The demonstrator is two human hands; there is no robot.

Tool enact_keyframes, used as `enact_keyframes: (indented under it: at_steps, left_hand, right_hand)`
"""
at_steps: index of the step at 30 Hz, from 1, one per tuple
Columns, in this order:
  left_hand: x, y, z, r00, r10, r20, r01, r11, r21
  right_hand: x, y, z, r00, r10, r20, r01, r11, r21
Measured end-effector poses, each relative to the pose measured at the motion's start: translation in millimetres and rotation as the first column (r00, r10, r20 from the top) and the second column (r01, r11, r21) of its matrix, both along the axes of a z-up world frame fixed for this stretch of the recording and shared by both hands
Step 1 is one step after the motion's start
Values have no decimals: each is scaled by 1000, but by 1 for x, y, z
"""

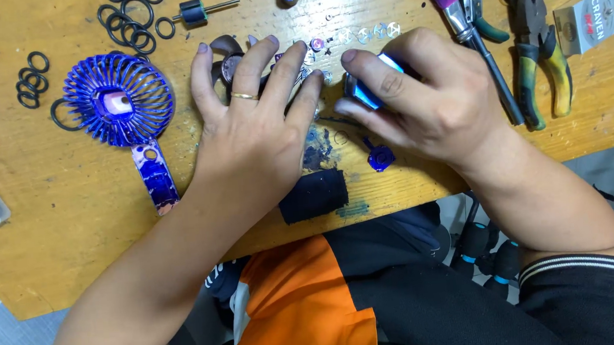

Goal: Repairing a small handheld fan by assembling and fitting internal mechanical components on a workbench

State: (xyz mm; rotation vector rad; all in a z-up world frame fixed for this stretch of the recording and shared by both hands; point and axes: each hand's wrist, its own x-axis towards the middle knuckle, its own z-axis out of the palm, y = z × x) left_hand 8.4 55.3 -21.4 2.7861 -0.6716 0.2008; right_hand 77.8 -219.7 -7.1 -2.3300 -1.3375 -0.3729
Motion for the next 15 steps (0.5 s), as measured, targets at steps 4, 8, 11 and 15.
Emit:
enact_keyframes:
  at_steps: [4,8,11,15]
  left_hand:
    - [0,0,-2,1000,-6,-14,6,1000,22]
    - [1,1,-4,1000,-16,-19,16,1000,25]
    - [3,1,-4,987,-9,-158,21,997,73]
    - [1,-1,-2,1000,7,6,-7,998,65]
  right_hand:
    - [-1,1,1,999,-49,0,49,998,-46]
    - [2,6,1,1000,0,-14,-1,999,-37]
    - [3,7,3,999,28,40,-29,999,23]
    - [4,7,-2,999,14,49,-12,999,-33]
